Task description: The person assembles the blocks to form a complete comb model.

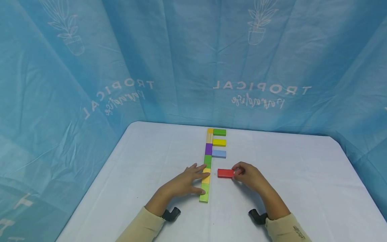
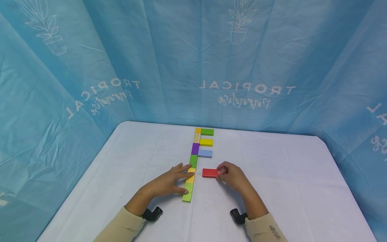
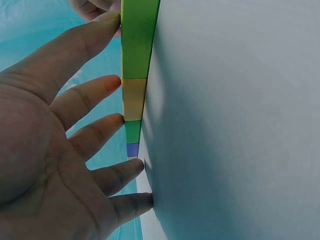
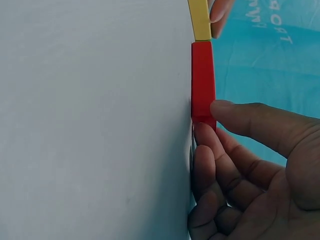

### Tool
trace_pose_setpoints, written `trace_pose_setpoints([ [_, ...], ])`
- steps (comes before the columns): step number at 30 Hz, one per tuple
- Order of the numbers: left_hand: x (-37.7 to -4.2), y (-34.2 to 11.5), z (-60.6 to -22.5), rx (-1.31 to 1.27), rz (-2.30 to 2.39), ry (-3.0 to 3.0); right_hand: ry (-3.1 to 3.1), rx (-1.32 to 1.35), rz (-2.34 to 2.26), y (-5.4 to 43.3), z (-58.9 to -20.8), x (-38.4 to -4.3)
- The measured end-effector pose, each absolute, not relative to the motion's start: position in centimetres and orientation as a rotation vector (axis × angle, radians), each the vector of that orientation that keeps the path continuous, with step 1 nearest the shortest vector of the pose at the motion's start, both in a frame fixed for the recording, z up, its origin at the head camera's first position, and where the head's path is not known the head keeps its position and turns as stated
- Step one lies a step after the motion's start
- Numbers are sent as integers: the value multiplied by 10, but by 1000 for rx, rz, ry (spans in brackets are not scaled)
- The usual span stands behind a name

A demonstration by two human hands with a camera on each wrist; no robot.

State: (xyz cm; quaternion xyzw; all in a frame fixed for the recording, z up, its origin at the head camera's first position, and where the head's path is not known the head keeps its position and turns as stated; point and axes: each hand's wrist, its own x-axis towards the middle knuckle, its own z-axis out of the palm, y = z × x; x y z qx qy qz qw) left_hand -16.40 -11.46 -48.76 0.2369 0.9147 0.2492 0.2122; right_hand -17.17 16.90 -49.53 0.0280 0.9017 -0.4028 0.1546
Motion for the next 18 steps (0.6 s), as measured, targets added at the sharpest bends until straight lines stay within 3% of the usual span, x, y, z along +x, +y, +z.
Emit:
trace_pose_setpoints([
  [18,-163,-116,-487,660,698,2549,2561,100,-1187,155,-496,-185],
])
